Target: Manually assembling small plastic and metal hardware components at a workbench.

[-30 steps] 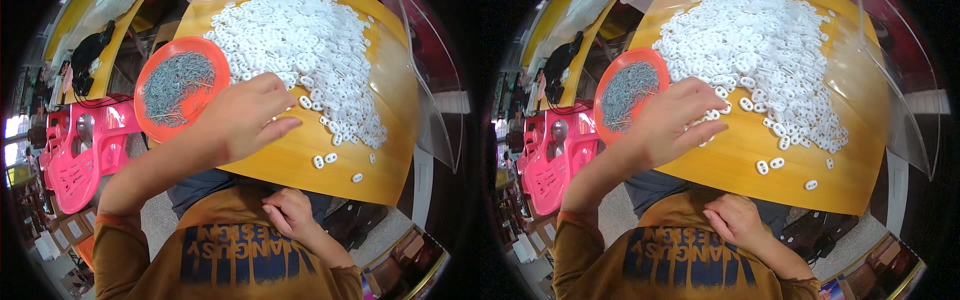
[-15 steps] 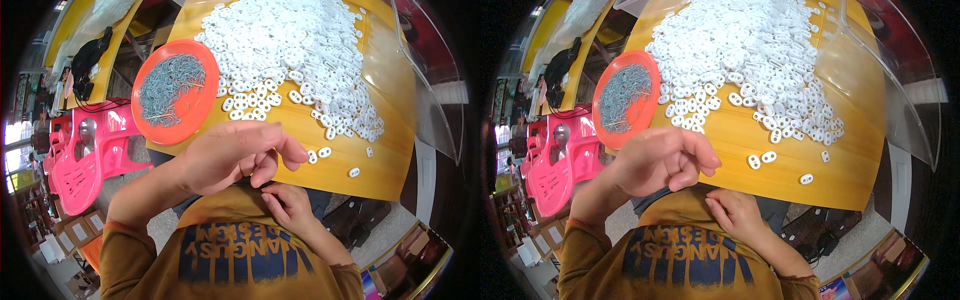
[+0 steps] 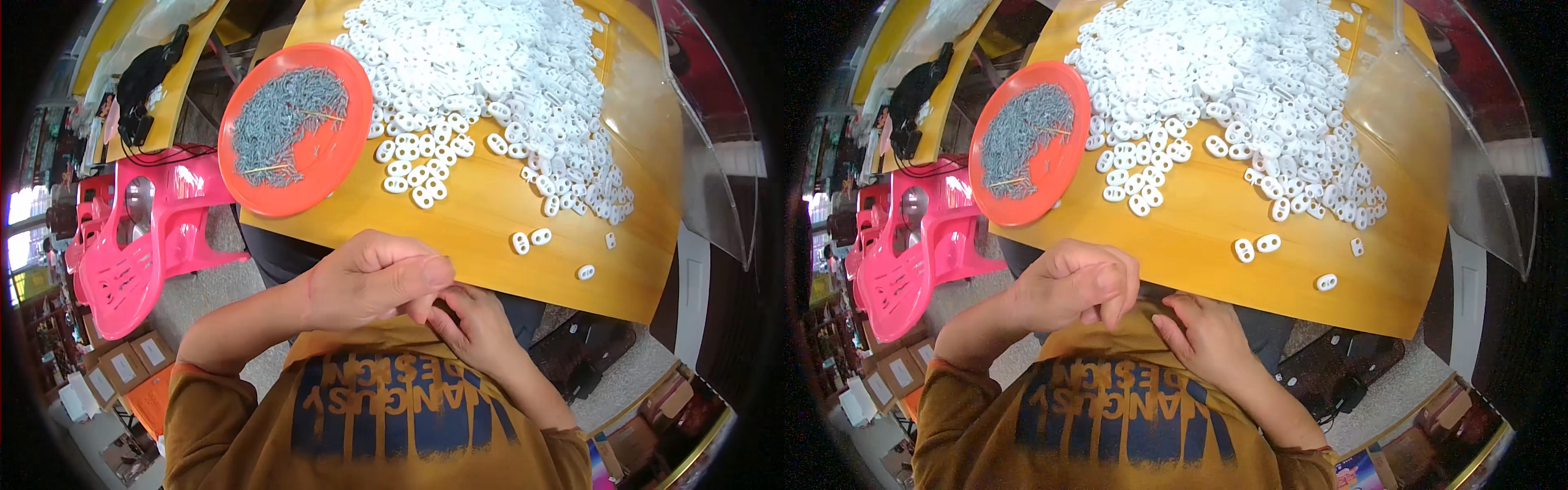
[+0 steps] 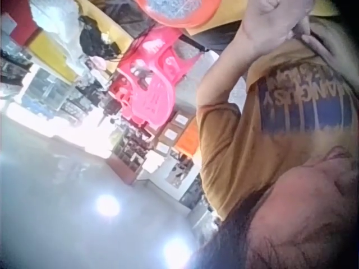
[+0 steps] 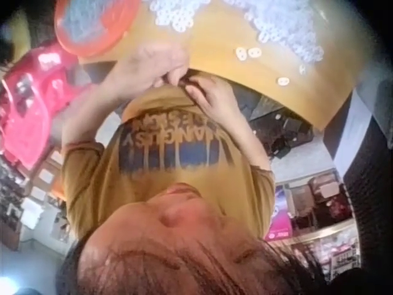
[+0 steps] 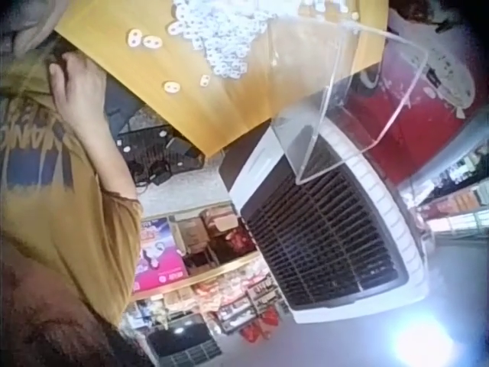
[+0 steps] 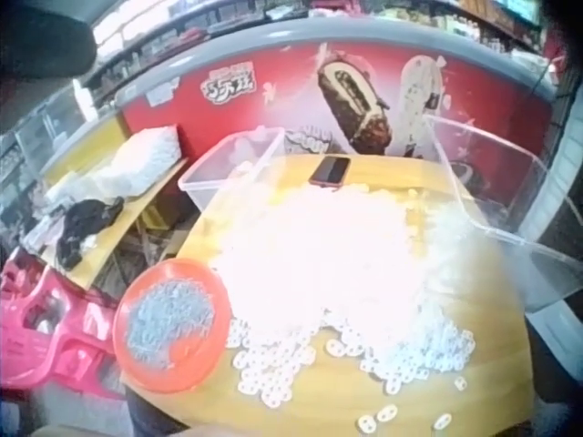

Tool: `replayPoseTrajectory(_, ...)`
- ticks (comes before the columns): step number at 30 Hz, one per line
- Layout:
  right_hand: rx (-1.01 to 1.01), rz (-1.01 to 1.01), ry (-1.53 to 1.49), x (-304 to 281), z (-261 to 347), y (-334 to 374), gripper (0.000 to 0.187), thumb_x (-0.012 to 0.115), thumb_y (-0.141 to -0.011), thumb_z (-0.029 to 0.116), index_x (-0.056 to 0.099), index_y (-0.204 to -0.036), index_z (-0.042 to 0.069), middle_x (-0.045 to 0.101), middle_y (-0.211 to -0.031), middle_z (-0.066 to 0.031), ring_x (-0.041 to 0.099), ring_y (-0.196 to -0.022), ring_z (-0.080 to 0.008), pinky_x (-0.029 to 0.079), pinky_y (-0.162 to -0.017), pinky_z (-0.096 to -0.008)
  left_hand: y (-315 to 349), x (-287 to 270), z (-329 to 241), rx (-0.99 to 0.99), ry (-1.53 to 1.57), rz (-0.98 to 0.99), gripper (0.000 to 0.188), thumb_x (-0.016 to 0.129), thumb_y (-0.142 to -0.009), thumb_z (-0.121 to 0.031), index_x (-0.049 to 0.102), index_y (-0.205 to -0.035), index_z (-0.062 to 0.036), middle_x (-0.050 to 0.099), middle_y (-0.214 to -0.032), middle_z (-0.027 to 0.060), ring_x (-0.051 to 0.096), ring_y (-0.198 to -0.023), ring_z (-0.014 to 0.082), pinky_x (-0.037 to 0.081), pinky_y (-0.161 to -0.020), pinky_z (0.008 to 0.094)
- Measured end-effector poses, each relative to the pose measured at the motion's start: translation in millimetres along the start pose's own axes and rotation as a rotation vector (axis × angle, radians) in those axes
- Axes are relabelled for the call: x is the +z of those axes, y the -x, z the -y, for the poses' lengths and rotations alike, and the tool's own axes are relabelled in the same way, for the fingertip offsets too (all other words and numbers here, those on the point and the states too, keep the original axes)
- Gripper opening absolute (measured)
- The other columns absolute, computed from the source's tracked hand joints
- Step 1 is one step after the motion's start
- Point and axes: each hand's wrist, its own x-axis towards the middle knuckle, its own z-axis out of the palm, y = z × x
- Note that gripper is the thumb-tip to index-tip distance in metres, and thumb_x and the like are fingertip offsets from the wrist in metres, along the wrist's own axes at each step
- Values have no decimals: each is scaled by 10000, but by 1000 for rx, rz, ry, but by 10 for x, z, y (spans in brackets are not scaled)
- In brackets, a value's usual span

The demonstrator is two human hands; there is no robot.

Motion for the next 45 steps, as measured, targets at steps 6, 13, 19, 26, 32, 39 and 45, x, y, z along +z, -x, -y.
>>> replayPoseTrajectory(6, 97, 81, -3, -13, 117, -34, 216, 571, -803, 202, 586, -920, 21, 574, -936, -148, 548, -876, -317, 436, -756, -363, 239, -32, 133, 56, -231, -177, 388, 357, -923, -263, 541, -690, -13, 496, -698, 62, 462, -630, 133, 366, -575, 242)
replayPoseTrajectory(13, 19, 47, 16, -14, 172, -72, 242, 553, -814, 224, 589, -903, 2, 587, -870, -158, 562, -829, -315, 438, -744, -378, 486, 521, 105, 1251, -24, 28, 943, 215, -787, -715, 404, -1205, 109, 358, -1241, 319, 428, -1141, 354, 311, -946, 428)
replayPoseTrajectory(19, 35, 98, 10, 18, 147, -49, 227, 574, -798, 210, 597, -903, 10, 583, -878, -149, 562, -825, -314, 448, -726, -372, 856, 685, -52, 1024, -23, 341, 324, 334, -928, -321, 565, -1046, -128, 488, -1187, 60, 517, -980, 355, 300, -865, 572)
replayPoseTrajectory(26, 56, 124, 38, 42, 168, -46, 260, 560, -812, 245, 594, -930, 16, 578, -922, -149, 557, -858, -312, 444, -744, -374, 544, 1162, 228, 1670, 391, -215, 454, 311, -936, -288, 348, -1278, 8, 471, -1198, 253, 384, -1176, 403, 235, -957, 553)
replayPoseTrajectory(32, 45, 134, 42, 51, 182, -80, 268, 557, -815, 251, 592, -935, 14, 577, -925, -150, 554, -868, -312, 443, -748, -371, 723, 771, -168, 871, 247, 512, 913, 341, -834, -609, 134, -1301, 148, 294, -1305, 316, 312, -1218, 399, 239, -986, 514)
replayPoseTrajectory(39, 54, 97, 12, 77, 194, -88, 265, 575, -802, 231, 596, -927, -1, 584, -916, -158, 562, -857, -311, 446, -750, -356, 503, 594, -353, 697, 286, 710, 1118, 320, -703, -774, 139, -1304, 151, 183, -1368, 286, 253, -1266, 328, 205, -1015, 434)
replayPoseTrajectory(45, 67, 123, 12, 64, 203, -116, 258, 593, -792, 210, 600, -930, -8, 586, -932, -167, 568, -866, -309, 451, -752, -341, 454, 503, -298, 641, 338, 834, 1061, 380, -700, -753, 258, -1262, 139, 377, -1233, 256, 376, -1168, 328, 278, -961, 374)
